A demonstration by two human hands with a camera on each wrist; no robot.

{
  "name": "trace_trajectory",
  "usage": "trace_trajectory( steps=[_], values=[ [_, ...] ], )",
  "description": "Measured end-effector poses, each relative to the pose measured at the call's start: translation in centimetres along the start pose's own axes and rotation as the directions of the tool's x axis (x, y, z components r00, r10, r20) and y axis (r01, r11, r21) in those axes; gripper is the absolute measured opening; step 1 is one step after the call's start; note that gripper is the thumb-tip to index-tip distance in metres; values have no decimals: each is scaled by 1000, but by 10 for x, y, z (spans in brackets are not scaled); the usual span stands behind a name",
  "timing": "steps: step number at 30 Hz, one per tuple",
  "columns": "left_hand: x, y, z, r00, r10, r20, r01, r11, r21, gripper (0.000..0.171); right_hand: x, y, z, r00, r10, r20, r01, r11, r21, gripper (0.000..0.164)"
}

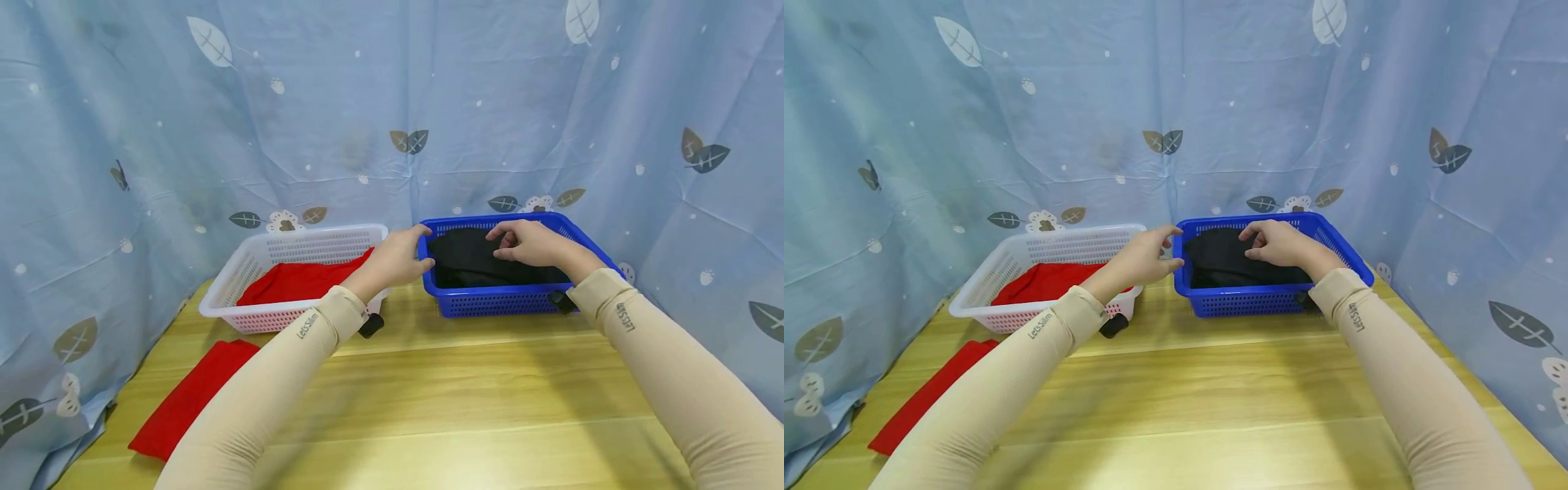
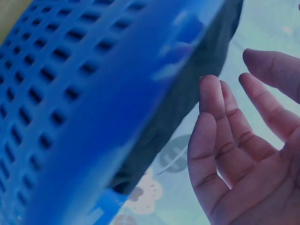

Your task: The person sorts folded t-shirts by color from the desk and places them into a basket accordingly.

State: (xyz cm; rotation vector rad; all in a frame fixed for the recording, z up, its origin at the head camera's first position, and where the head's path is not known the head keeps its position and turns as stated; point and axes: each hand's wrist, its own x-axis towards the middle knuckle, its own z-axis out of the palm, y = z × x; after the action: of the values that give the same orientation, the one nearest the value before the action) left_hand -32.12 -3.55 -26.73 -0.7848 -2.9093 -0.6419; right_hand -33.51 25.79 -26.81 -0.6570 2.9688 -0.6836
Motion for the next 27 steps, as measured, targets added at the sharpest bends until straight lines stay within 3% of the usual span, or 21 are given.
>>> trace_trajectory(
  steps=[14,22,27],
  values=[
    [-65,-24,-38,999,-17,-30,16,999,-27,62,10,-58,14,991,-130,17,130,991,9,42],
    [-109,-44,-55,991,-120,-57,116,991,-59,63,16,-99,27,975,-220,36,219,975,34,44],
    [-137,-59,-61,989,-128,-77,123,991,-60,63,16,-123,36,964,-259,60,256,965,58,46]
  ],
)
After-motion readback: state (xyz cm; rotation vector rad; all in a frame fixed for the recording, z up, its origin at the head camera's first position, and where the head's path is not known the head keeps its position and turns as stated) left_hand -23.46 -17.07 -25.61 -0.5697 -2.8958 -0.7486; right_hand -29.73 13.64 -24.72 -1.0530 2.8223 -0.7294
